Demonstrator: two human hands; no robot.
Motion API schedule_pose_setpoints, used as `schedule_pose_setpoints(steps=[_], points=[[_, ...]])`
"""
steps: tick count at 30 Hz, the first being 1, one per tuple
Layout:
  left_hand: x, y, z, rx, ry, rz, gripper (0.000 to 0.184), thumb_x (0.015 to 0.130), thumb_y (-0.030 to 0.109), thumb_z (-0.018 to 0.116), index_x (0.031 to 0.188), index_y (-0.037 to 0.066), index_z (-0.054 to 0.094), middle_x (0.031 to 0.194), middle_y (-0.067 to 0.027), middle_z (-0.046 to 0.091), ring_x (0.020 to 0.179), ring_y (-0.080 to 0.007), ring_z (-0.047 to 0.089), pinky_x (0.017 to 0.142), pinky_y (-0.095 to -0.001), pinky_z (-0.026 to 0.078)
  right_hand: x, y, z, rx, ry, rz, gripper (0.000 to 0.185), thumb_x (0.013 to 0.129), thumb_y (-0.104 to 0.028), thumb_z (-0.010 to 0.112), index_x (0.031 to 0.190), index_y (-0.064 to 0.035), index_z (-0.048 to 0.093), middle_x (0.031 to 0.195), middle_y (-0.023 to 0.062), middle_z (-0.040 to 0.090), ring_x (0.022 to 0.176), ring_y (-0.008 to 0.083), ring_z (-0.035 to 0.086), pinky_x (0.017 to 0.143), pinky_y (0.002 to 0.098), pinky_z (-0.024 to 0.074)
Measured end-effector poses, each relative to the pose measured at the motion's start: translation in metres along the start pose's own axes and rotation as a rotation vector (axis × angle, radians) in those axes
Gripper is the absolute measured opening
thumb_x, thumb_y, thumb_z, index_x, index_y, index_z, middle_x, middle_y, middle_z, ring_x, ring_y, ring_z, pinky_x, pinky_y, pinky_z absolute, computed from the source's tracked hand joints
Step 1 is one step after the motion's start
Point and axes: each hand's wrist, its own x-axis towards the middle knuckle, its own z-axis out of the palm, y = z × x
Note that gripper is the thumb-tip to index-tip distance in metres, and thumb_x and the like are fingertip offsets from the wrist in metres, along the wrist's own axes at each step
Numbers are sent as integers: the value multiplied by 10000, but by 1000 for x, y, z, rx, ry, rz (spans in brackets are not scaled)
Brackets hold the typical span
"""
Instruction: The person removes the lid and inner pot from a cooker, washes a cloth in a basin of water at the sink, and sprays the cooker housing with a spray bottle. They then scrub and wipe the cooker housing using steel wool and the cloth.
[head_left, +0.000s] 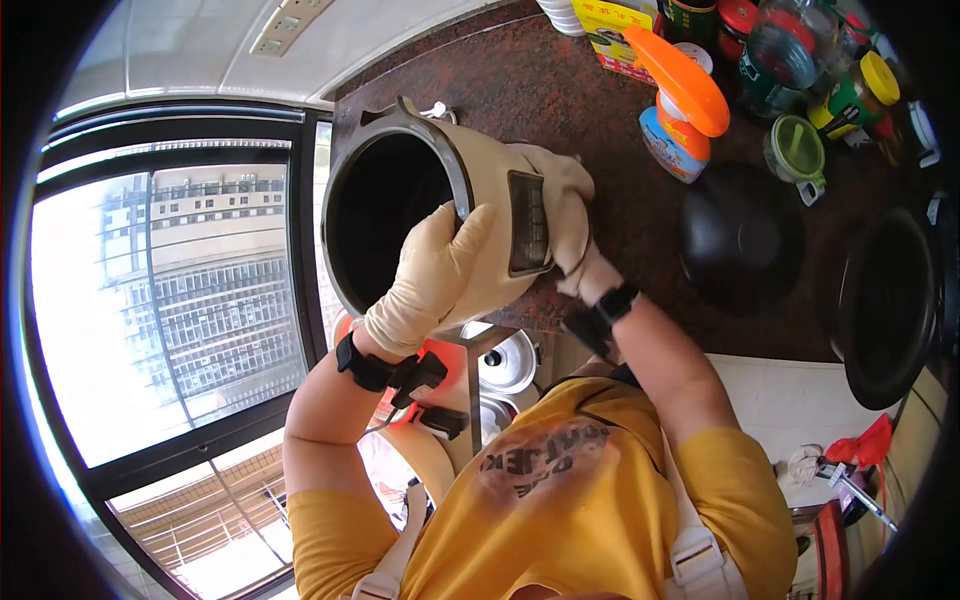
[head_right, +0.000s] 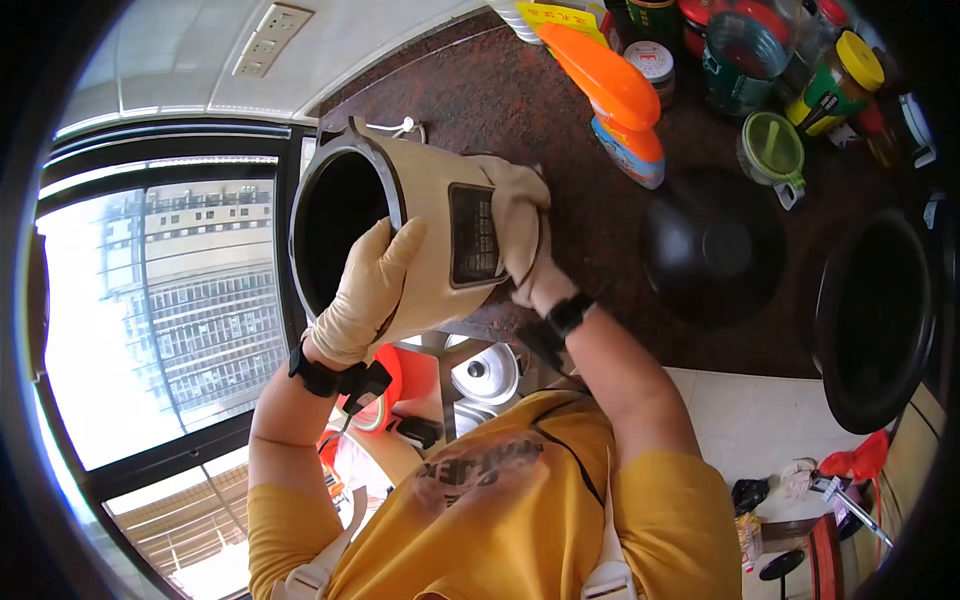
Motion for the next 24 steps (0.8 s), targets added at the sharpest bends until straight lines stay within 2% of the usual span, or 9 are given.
schedule_pose_setpoints(steps=[1,4,6,10,14,17,21,22,24], points=[[1,-1,1,2,-5,0,390,1010,354,594,1052,-29,654,810,-168,691,756,-259,686,692,-369,513,-10,10,-2,-126,15,-77,377,1064,-402,344,1265,-129,511,1204,29,571,1130,161,540,1017,323,424],[7,2,10,-199,15,-56,381,1025,350,584,1031,-21,666,834,-97,699,776,-153,642,701,-332,507,-7,67,43,-1770,146,-578,381,1044,-391,379,1284,-124,505,1234,39,558,1160,175,522,1036,336,408],[17,16,18,-517,7,-85,367,1039,351,564,1069,0,670,912,-39,693,824,-109,604,721,-301,498,14,83,71,-2208,53,-768,388,1030,-384,402,1297,-120,501,1254,45,550,1179,184,510,1049,345,398],[51,8,18,-534,-60,-122,366,1046,355,547,1142,18,656,1011,-34,696,879,-130,625,783,-294,510,54,55,85,-2296,-1,-762,412,1004,-370,448,1322,-112,493,1294,57,533,1219,203,487,1075,362,377],[57,33,28,-1063,-106,-270,399,1047,383,525,1189,29,643,1083,-81,703,939,-189,669,873,-316,539,16,86,58,-2622,45,-1022,448,977,-356,495,1347,-105,485,1334,69,516,1258,222,463,1100,379,356],[50,36,18,-990,-330,-334,596,1029,555,447,1360,71,552,1238,-102,655,1136,-240,623,1031,-375,484,-35,123,23,-2807,87,-1115,480,956,-346,530,1366,-99,479,1364,78,503,1288,237,445,1120,392,340],[32,33,11,-842,-324,-299,577,1028,556,468,1299,58,577,1179,-97,658,1054,-207,635,973,-348,499,-53,116,6,-2944,-28,-1116,530,930,-332,576,1391,-92,471,1404,91,486,1327,256,421,1145,410,319],[18,33,11,-619,-248,-28,418,1054,373,534,1333,63,542,1173,-50,631,1067,-136,588,919,-307,504,-51,109,9,-2988,-78,-1150,544,923,-328,588,1397,-90,469,1414,94,481,1337,260,415,1152,414,314],[-5,18,-21,-370,-544,-191,542,985,306,664,1419,47,469,1231,-53,596,1120,-111,540,966,-304,479,-47,93,11,-3111,-139,-1208,572,909,-321,611,1409,-86,465,1434,100,473,1356,270,403,1165,423,304]])
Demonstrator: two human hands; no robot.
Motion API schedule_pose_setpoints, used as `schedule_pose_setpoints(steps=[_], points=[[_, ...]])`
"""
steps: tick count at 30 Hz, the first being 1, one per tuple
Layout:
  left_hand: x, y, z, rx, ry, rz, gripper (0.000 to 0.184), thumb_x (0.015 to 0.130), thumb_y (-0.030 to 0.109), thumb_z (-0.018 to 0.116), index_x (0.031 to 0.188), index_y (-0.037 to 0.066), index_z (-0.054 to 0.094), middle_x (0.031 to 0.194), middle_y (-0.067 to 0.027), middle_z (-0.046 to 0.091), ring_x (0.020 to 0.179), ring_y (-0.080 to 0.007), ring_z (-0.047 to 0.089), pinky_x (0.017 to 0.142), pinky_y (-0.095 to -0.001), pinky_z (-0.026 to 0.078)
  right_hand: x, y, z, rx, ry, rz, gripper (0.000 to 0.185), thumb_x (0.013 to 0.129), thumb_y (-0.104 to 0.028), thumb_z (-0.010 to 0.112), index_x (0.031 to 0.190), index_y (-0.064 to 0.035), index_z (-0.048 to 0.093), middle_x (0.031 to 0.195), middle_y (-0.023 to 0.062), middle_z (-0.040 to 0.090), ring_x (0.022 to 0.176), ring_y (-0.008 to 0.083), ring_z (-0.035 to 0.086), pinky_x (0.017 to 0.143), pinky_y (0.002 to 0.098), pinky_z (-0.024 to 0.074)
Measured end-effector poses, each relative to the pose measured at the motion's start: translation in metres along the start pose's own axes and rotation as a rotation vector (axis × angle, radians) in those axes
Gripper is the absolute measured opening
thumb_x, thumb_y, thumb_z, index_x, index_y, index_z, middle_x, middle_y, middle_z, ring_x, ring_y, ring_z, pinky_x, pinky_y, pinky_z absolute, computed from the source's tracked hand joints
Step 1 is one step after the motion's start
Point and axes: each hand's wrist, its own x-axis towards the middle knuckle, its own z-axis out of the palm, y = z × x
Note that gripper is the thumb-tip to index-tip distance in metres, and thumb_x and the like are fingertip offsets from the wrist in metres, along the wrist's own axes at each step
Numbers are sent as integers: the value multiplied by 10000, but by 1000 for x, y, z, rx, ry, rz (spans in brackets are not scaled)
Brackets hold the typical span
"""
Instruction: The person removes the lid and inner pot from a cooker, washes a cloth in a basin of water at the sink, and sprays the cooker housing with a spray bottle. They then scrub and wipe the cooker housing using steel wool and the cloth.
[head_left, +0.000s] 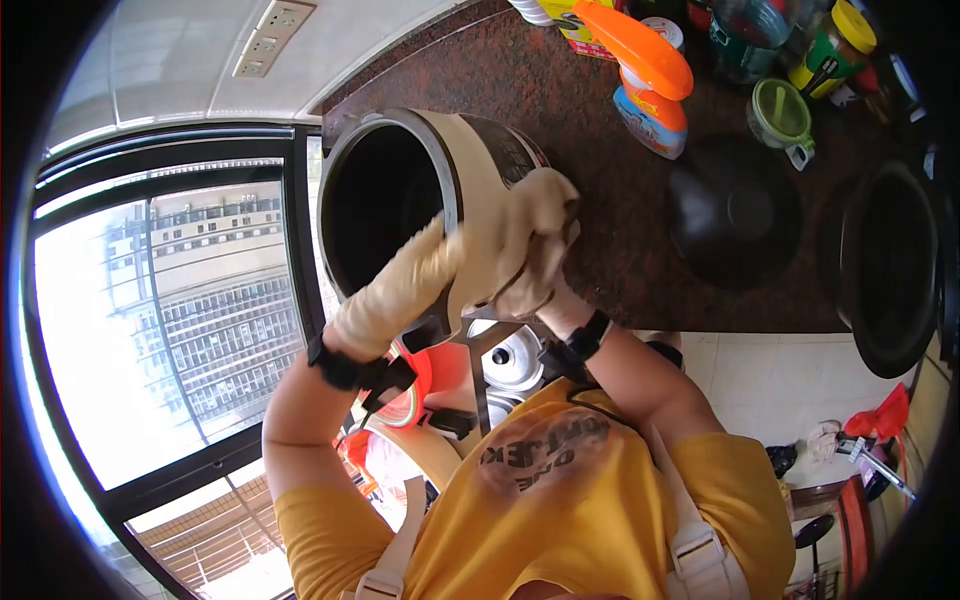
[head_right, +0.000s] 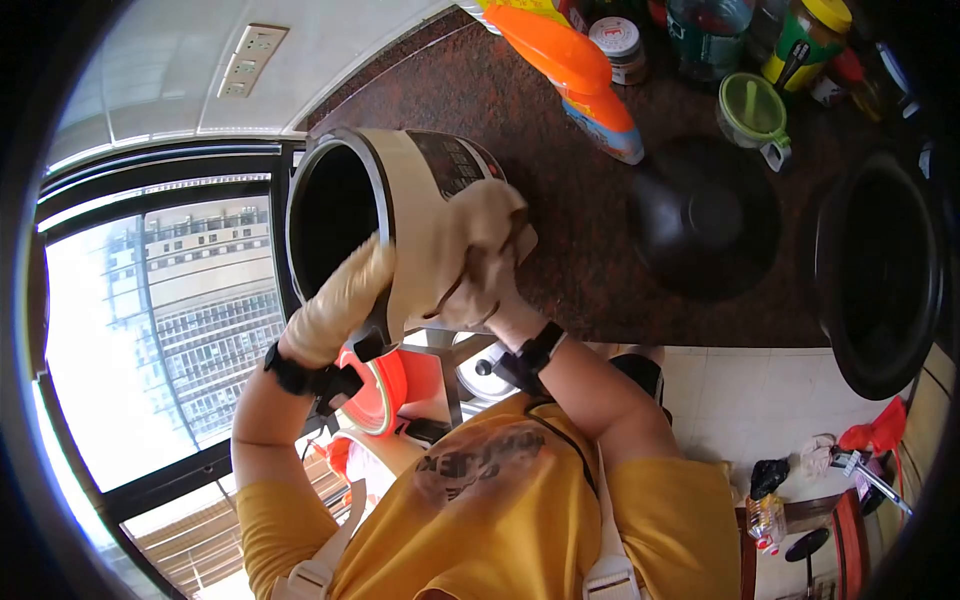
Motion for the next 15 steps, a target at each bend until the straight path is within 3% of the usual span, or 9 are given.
schedule_pose_setpoints(steps=[1,2,3,4,6,7,10,12,15], points=[[-14,0,-2,1,0,1,542,985,306,664,1419,47,469,1231,-53,596,1120,-111,540,966,-304,479,-3,9,4,-73,-44,-6,586,903,-318,623,1416,-84,463,1444,103,469,1366,275,397,1171,427,298],[-26,2,-2,253,-38,-20,656,901,285,737,1438,39,449,1240,-87,604,1136,-151,566,979,-318,478,-9,18,11,-158,-124,16,601,896,-314,634,1422,-82,461,1454,106,464,1376,279,391,1177,431,293],[-37,1,-1,502,-75,-44,778,818,263,810,1456,31,429,1248,-120,611,1152,-190,592,991,-332,477,-25,33,26,-250,-299,88,646,859,-326,676,1423,-95,461,1443,108,469,1376,294,385,1182,430,288],[-46,-8,-1,498,-75,-44,778,818,263,810,1456,31,429,1248,-120,611,1152,-190,592,991,-332,477,-41,48,42,-348,-481,142,694,822,-339,718,1424,-108,461,1431,110,474,1377,309,379,1186,428,282],[-52,-26,-5,1054,162,266,919,663,215,861,1448,25,422,1224,-203,619,1149,-323,625,974,-375,495,-39,41,32,-377,-528,195,591,834,-286,686,1361,-84,507,1351,117,522,1272,297,444,1109,423,341],[-50,-27,-1,871,173,163,837,662,211,845,1382,19,464,1132,-235,645,1068,-406,634,898,-409,528,-36,33,29,-373,-543,216,542,840,-260,670,1329,-72,531,1311,121,546,1220,291,477,1070,421,370],[-43,-20,6,883,200,57,770,666,206,841,1321,10,487,1027,-213,674,969,-395,672,816,-423,543,-18,-16,15,-313,-576,254,403,859,-182,622,1234,-36,600,1191,133,618,1063,273,576,954,413,459],[-37,-25,11,870,233,118,777,659,219,853,1312,8,489,984,-201,679,932,-393,676,798,-417,541,-5,-49,-1,-212,-529,289,327,871,-130,590,1171,-12,647,1110,140,665,959,261,642,877,408,517],[-25,-16,14,822,222,201,802,637,243,882,1297,8,491,946,-183,678,884,-379,675,781,-403,537,38,-46,-13,-87,-181,305,379,870,-137,574,1225,-8,604,1129,146,641,1015,291,618,928,402,493]])
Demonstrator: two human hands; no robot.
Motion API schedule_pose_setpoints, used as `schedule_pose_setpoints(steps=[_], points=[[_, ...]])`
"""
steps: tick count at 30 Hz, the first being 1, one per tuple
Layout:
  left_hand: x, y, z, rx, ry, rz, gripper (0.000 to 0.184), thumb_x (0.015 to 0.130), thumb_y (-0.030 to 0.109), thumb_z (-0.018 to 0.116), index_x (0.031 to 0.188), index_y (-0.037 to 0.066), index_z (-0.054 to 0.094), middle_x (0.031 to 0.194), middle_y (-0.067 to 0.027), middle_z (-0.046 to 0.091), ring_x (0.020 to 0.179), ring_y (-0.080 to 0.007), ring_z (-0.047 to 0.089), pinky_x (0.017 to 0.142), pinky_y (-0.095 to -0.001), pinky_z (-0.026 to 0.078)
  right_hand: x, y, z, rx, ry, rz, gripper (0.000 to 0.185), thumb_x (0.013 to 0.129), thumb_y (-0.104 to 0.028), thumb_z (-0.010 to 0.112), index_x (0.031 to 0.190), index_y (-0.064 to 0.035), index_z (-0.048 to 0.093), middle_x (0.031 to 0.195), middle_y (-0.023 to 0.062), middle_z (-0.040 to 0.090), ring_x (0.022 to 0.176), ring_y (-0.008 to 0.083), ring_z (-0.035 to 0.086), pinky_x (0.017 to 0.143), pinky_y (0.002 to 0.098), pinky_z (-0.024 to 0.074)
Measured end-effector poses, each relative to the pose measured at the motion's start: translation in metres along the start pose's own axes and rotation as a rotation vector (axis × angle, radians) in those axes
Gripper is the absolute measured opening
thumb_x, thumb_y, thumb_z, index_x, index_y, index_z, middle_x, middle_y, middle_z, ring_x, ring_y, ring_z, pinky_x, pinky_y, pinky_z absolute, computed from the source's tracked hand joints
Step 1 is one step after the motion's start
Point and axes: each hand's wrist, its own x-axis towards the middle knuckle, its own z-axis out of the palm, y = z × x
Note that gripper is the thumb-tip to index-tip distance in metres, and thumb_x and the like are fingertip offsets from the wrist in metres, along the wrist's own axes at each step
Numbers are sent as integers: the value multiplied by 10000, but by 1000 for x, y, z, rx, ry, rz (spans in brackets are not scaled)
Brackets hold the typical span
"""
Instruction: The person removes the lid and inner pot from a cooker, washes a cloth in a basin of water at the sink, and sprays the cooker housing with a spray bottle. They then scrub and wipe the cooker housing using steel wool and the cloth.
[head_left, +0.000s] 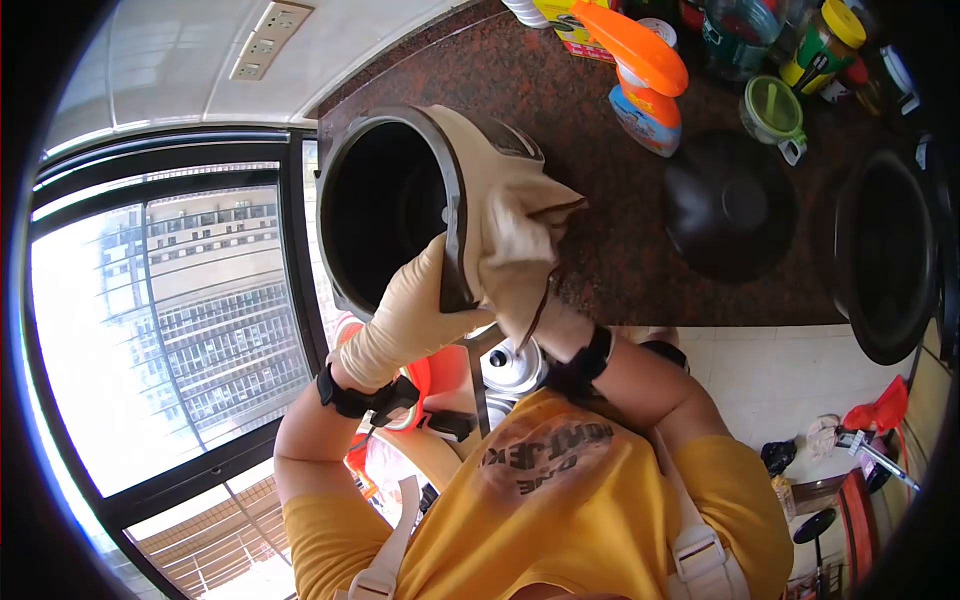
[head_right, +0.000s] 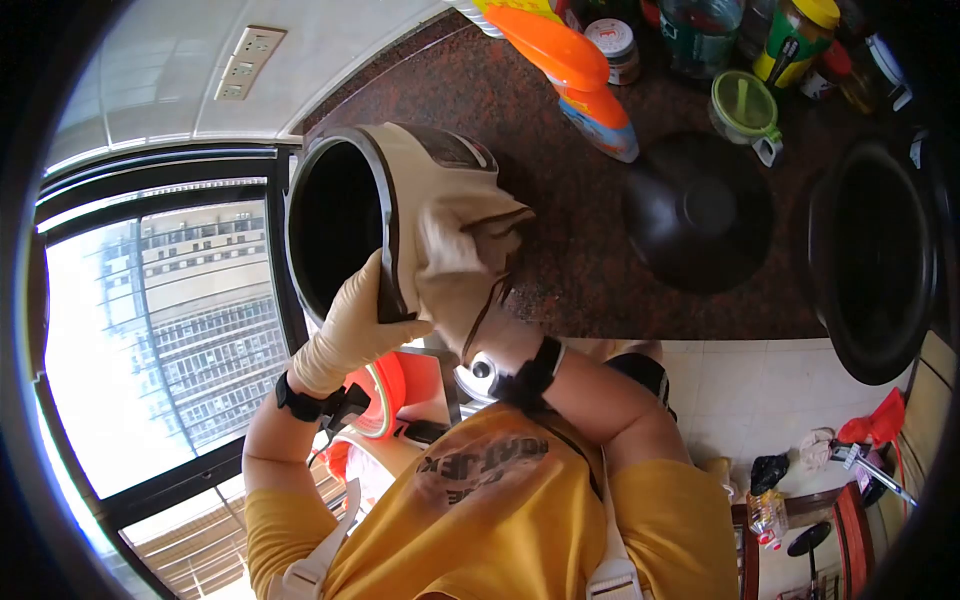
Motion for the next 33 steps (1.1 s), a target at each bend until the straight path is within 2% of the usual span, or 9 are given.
schedule_pose_setpoints(steps=[2,9,12,15,21,25,29,32,33], points=[[10,-4,-2,-54,-3,83,844,593,260,932,1269,11,493,965,-162,665,867,-332,662,804,-375,534,38,20,9,39,368,-168,402,876,-168,606,1254,-30,593,1152,167,634,1072,351,603,984,416,470],[34,2,-4,-372,-37,-83,940,614,242,973,1363,0,461,1186,-43,609,1069,-114,519,960,-291,455,84,57,7,-120,-90,-337,398,894,-200,612,1258,-41,595,1168,130,613,1148,288,567,1023,374,445],[35,-9,1,-499,-26,-23,1034,608,393,968,1395,-8,430,1224,-43,596,1107,-115,511,986,-294,443,52,11,-28,348,250,-129,334,847,-141,567,1168,-63,611,1098,128,625,1060,239,592,939,307,459],[36,-8,2,-392,38,155,954,647,427,945,1347,-8,466,1142,-94,637,1036,-133,565,929,-314,484,56,21,-26,-1062,-75,-753,220,865,-123,543,1072,-77,600,1086,115,612,1091,234,586,942,330,459],[40,-7,6,-641,32,45,775,870,350,804,1433,-2,405,1293,-54,583,1168,-132,507,1026,-302,416,139,17,-31,-418,-74,-456,382,887,-145,541,1253,-34,543,1095,125,589,1100,316,582,955,351,476],[49,13,7,-620,136,35,439,1001,241,653,1324,-6,489,1139,-58,634,1033,-118,555,935,-295,473,138,75,22,-1028,163,-597,350,891,-278,514,1143,-70,639,1084,104,605,1105,248,566,952,380,444],[59,18,16,-709,222,-166,397,1022,342,609,1284,48,551,1042,-13,647,915,-93,606,812,-245,505,73,40,-7,-1337,-198,-244,271,945,-180,496,1139,-72,650,978,84,606,943,262,565,832,392,435],[64,21,14,-862,201,-224,362,1022,366,603,1228,70,574,959,9,634,816,-77,603,721,-222,507,12,6,-32,491,27,194,184,956,-113,472,1062,-71,617,903,64,626,911,226,608,804,404,470],[63,24,14,-863,203,-221,362,1022,366,603,1228,70,574,959,9,634,816,-77,603,721,-222,507,-1,10,-26,490,27,191,184,956,-113,472,1062,-71,617,903,64,626,911,226,608,804,404,470]])
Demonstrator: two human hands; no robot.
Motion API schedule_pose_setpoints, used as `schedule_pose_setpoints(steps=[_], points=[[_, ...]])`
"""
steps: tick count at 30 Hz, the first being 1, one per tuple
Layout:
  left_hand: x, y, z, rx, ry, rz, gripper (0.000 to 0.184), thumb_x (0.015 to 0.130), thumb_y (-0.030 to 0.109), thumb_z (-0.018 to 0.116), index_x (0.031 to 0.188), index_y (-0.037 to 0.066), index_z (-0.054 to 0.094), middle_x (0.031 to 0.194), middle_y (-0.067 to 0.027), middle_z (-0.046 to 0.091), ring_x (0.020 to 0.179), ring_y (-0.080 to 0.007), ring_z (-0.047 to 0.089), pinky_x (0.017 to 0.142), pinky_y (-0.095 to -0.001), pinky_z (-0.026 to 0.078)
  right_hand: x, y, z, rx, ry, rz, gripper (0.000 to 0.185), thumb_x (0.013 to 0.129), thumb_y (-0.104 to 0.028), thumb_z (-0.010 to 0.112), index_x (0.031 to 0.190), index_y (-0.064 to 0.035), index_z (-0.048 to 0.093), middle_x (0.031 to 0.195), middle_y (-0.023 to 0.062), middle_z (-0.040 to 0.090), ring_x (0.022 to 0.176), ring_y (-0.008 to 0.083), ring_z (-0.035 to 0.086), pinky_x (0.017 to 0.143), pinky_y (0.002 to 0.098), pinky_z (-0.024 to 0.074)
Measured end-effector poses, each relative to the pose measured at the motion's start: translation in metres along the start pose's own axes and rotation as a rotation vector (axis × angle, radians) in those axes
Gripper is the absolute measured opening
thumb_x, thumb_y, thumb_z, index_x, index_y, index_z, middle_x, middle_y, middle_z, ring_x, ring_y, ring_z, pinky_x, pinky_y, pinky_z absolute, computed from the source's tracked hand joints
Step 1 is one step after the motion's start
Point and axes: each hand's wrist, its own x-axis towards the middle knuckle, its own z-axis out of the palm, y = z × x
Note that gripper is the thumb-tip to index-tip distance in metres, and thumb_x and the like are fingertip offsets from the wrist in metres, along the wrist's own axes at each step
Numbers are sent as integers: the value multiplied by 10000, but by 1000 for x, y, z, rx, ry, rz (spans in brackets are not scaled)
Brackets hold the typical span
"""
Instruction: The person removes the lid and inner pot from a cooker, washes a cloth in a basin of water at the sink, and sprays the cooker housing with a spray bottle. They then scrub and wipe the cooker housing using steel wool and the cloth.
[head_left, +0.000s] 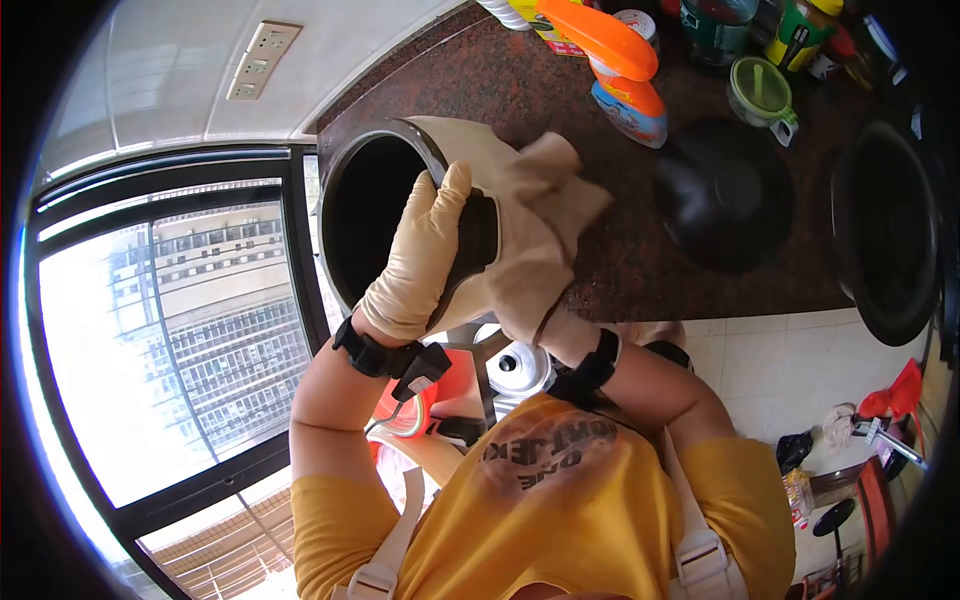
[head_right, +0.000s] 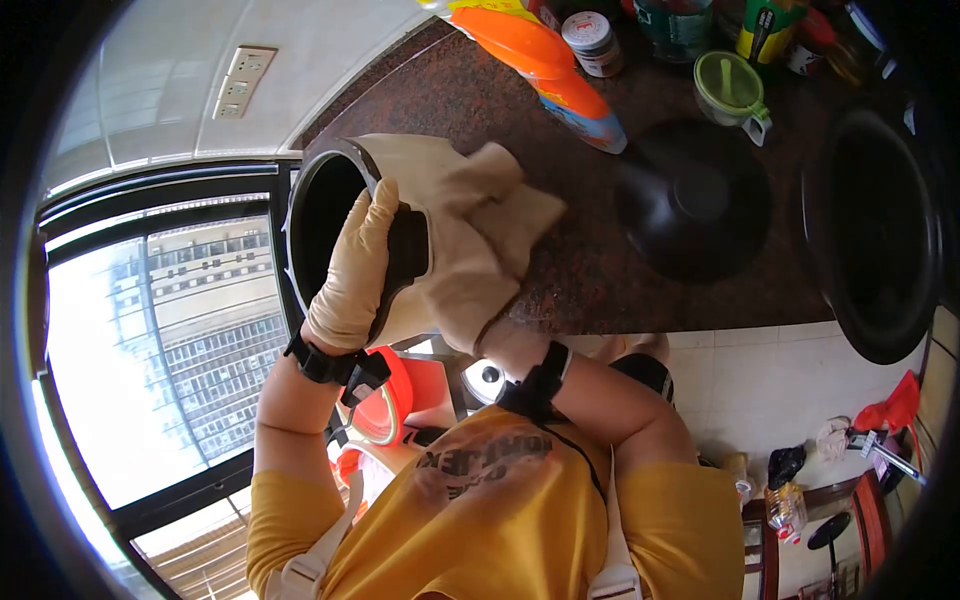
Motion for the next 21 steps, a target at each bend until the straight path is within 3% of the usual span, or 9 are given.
schedule_pose_setpoints(steps=[2,6,8,9,14,16,17,19,21], points=[[-4,1,2,-60,-39,25,409,1013,364,618,1285,68,540,1011,-6,644,875,-94,611,769,-249,519,-9,25,9,-408,-231,-208,158,959,-113,471,1036,-74,603,851,59,633,855,234,626,767,394,486],[-22,-15,-15,177,-178,242,535,948,332,718,1310,16,482,1047,-36,643,909,-110,601,817,-287,519,53,58,-9,-311,-63,-194,200,964,-122,471,1116,-56,583,941,84,626,917,247,614,822,383,481],[-33,-24,-34,629,-311,266,700,860,332,800,1352,-2,430,1073,-113,662,919,-187,650,833,-327,531,87,73,-18,-278,-71,-116,229,967,-127,471,1156,-48,573,986,97,623,948,254,609,849,378,478],[-50,-4,-34,963,-271,272,644,819,300,821,1290,8,491,1007,-180,679,875,-296,681,794,-360,536,95,77,-19,-259,-77,-80,245,968,-130,471,1176,-44,568,1008,103,621,963,258,606,863,375,477],[-51,-22,-40,960,-190,243,371,842,242,783,1099,38,610,851,-166,688,759,-348,677,704,-387,526,43,37,-4,-10,91,-115,332,975,-142,470,1275,-22,543,1120,135,612,1041,275,592,931,361,470],[-53,-25,-35,848,-111,202,358,858,241,764,1110,36,615,854,-159,687,752,-327,669,719,-374,528,-4,32,23,144,92,-149,369,978,-147,470,1315,-13,533,1165,148,608,1072,281,587,959,356,467],[-50,-25,-31,771,-101,224,325,881,216,745,1118,31,621,854,-123,684,754,-225,654,736,-349,523,-24,43,43,148,49,-158,387,979,-149,470,1335,-9,528,1188,154,606,1087,285,584,972,353,465],[-37,-24,-27,633,-101,230,310,903,205,728,1131,25,620,874,-90,682,782,-169,627,745,-331,518,-42,76,76,-379,-52,-204,474,1028,-155,388,1459,43,387,1348,183,521,1266,249,503,1106,381,382],[-29,-19,-19,361,-121,179,274,968,193,671,1158,5,614,931,-7,654,860,-61,545,757,-282,497,9,74,41,-697,-243,-178,395,959,-171,493,1324,-23,514,1238,151,590,1162,243,573,969,365,464]])
